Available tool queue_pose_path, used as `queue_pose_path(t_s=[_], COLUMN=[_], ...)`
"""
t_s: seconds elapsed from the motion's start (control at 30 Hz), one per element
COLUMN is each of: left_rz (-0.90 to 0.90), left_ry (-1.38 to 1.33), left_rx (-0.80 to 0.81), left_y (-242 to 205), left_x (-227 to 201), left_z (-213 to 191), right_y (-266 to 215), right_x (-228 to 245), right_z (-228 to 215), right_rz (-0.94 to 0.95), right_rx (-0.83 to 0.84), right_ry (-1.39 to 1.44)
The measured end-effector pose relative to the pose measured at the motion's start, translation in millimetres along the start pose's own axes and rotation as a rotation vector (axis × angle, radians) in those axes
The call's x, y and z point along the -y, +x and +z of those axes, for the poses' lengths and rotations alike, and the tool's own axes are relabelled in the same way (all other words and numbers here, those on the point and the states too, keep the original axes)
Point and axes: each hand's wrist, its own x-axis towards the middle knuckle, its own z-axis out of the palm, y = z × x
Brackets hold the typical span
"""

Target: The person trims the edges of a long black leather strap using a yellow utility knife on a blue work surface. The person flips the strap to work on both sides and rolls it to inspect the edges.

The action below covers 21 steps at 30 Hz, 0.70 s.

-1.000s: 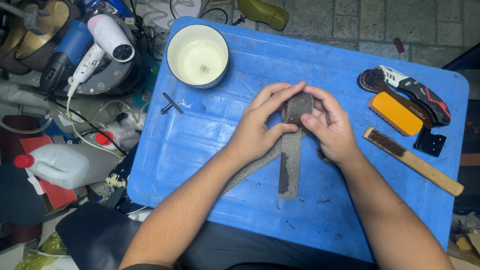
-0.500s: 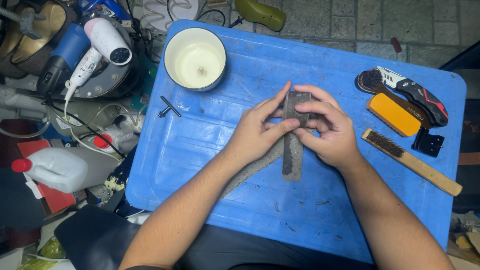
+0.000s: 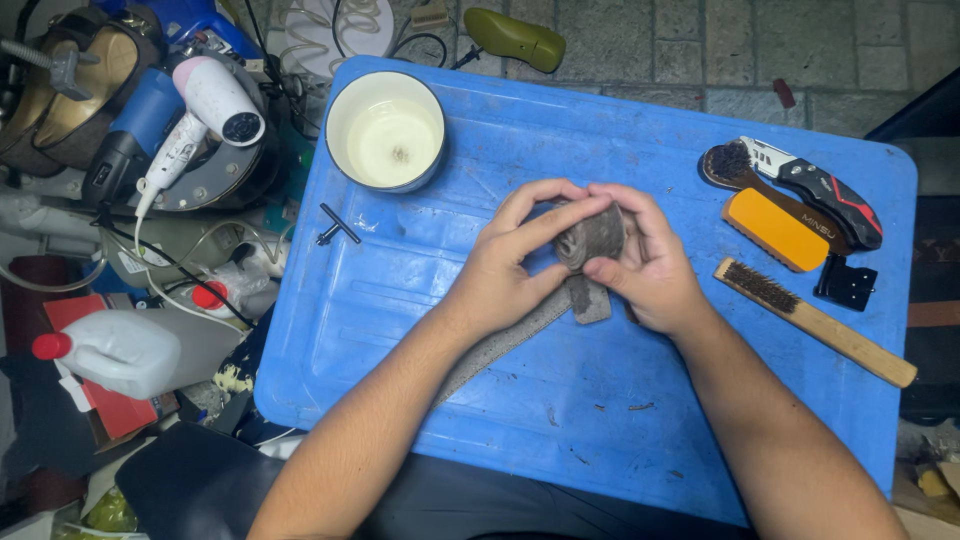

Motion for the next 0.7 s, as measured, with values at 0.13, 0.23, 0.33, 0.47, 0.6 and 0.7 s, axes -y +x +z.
queue_pose_path(t_s=[0.13, 0.23, 0.33, 0.47, 0.6, 0.7], left_rz=[-0.16, -0.399, -0.467, -0.258, 0.044, 0.033], left_ry=[-0.459, -0.45, -0.414, -0.256, 0.11, 0.122], left_rx=[-0.005, 0.002, 0.015, -0.027, -0.084, -0.145], left_y=[-3.2, 0.9, 3.1, -1.1, -1.1, -0.1], left_x=[-0.7, 4.2, 7.8, 4.7, -6.7, -16.0], left_z=[-2.3, 2.0, 4.4, -0.1, 1.9, 7.9], right_y=[2.3, 6.6, 8.8, 5.1, 4.1, 2.2], right_x=[0.7, 9.0, 15.7, 19.9, 19.8, 18.3], right_z=[1.8, 4.1, 9.7, 9.6, -2.0, -7.3], right_rz=[-0.145, -0.202, -0.2, -0.1, 0.162, 0.164], right_rx=[0.07, 0.079, 0.053, 0.023, -0.002, -0.045], right_ry=[-0.074, -0.22, -0.29, 0.004, -0.023, 0.215])
